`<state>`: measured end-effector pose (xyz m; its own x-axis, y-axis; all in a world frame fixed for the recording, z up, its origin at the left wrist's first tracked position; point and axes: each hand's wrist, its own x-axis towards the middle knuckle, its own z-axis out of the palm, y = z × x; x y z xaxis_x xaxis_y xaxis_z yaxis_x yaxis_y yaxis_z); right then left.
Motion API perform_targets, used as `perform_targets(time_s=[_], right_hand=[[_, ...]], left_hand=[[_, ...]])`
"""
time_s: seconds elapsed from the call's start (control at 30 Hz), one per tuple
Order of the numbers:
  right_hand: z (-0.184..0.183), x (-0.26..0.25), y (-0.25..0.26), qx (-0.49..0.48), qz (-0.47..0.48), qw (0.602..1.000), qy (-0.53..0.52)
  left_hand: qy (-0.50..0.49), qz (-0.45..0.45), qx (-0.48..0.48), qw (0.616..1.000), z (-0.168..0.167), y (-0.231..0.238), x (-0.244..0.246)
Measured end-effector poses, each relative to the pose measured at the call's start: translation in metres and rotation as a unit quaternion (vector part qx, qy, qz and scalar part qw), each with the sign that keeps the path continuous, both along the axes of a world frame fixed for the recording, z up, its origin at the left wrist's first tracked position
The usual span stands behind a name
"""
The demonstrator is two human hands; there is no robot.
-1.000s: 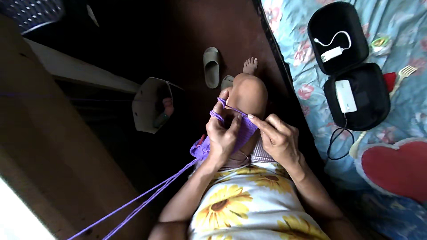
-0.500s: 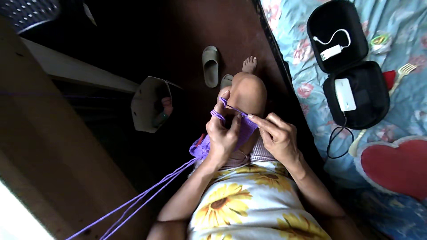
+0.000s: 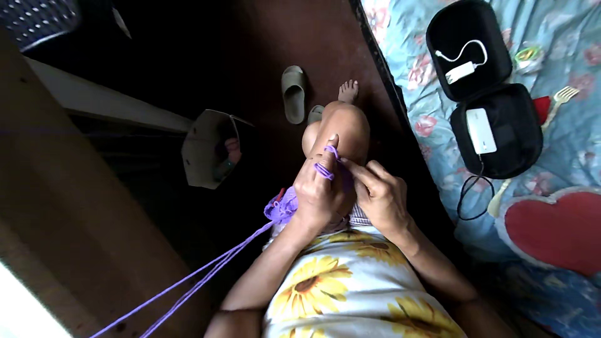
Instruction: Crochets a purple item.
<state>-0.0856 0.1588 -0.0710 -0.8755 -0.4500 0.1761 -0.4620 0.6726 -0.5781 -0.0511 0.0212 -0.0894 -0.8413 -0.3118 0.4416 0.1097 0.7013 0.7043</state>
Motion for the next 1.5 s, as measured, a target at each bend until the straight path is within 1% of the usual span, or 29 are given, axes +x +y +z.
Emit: perform_targets(time_s=[0.07, 0.1, 0.17, 0.23, 0.27, 0.37, 0.43, 0.53, 0.6, 0.73, 0.8, 0.87, 0.93, 0.97, 1.03, 1.07, 1.1, 1.17, 1.23, 1.3, 1.33, 1.4, 1.5], right_hand=[[0.0, 0.001, -0.002, 0.001, -0.002, 1.0, -0.013], [-0.001, 0.001, -0.002, -0.01, -0.005, 1.0, -0.023], [-0.004, 0.001, -0.002, -0.049, -0.01, 0.998, -0.047], [-0.01, 0.001, -0.003, -0.076, -0.01, 0.996, -0.038], [-0.012, 0.001, -0.004, -0.076, -0.008, 0.997, -0.021], [-0.011, 0.003, -0.005, -0.046, -0.005, 0.999, 0.02], [-0.011, 0.003, -0.006, -0.047, -0.008, 0.999, 0.001], [-0.012, 0.002, -0.006, -0.094, -0.018, 0.993, -0.064], [-0.015, 0.002, -0.007, -0.116, -0.02, 0.991, -0.063], [-0.017, 0.005, -0.007, -0.114, -0.021, 0.993, -0.021], [-0.015, 0.007, -0.01, -0.094, -0.019, 0.995, 0.005], [-0.012, 0.007, -0.012, -0.091, -0.02, 0.996, 0.006], [-0.007, 0.006, -0.015, -0.121, -0.024, 0.991, -0.054], [-0.003, 0.005, -0.015, -0.151, -0.023, 0.982, -0.115], [0.002, 0.001, -0.014, -0.236, -0.017, 0.943, -0.234], [0.002, 0.0, -0.014, -0.267, -0.017, 0.928, -0.26], [0.001, 0.001, -0.014, -0.279, -0.014, 0.925, -0.259], [-0.004, 0.002, -0.011, -0.265, 0.001, 0.945, -0.192], [-0.009, 0.003, -0.007, -0.21, 0.018, 0.976, -0.059], [-0.013, 0.003, -0.004, -0.157, 0.025, 0.986, 0.055], [-0.015, 0.003, -0.003, -0.142, 0.025, 0.985, 0.092], [-0.014, 0.002, -0.001, -0.114, 0.026, 0.984, 0.135], [-0.011, 0.002, 0.002, -0.081, 0.036, 0.982, 0.164]], left_hand=[[0.009, 0.008, -0.044, 0.999, 0.0, 0.002, -0.001], [0.008, 0.009, -0.043, 0.999, -0.001, 0.001, -0.001], [-0.003, 0.004, 0.006, 1.0, -0.001, -0.001, -0.002], [-0.018, -0.009, 0.075, 0.997, -0.002, -0.005, -0.001], [-0.016, -0.009, 0.089, 0.996, -0.002, -0.005, -0.001], [-0.009, -0.001, 0.086, 0.996, -0.003, -0.004, -0.001], [-0.008, -0.002, 0.102, 0.995, -0.003, -0.005, -0.001], [-0.023, -0.012, 0.204, 0.979, -0.002, -0.006, 0.001], [-0.028, -0.012, 0.248, 0.968, -0.001, -0.006, 0.002], [-0.037, -0.004, 0.25, 0.968, 0.001, -0.006, 0.005], [-0.014, -0.007, 0.228, 0.974, -0.002, -0.005, 0.005], [0.02, -0.011, 0.201, 0.979, -0.007, -0.003, 0.005], [0.05, -0.016, 0.197, 0.979, -0.01, -0.001, 0.005], [0.063, -0.023, 0.213, 0.975, -0.01, -0.001, 0.005], [0.064, -0.037, 0.282, 0.957, -0.006, 0.0, 0.007], [0.047, -0.037, 0.328, 0.943, -0.002, -0.001, 0.008], [0.024, -0.035, 0.374, 0.926, 0.004, -0.003, 0.008], [-0.019, -0.032, 0.448, 0.893, 0.015, -0.007, 0.009], [-0.048, -0.03, 0.467, 0.882, 0.021, -0.011, 0.01], [-0.063, -0.033, 0.461, 0.885, 0.022, -0.015, 0.01], [-0.067, -0.036, 0.453, 0.888, 0.022, -0.016, 0.01], [-0.07, -0.043, 0.437, 0.896, 0.022, -0.018, 0.011], [-0.059, -0.053, 0.407, 0.91, 0.019, -0.019, 0.01]])
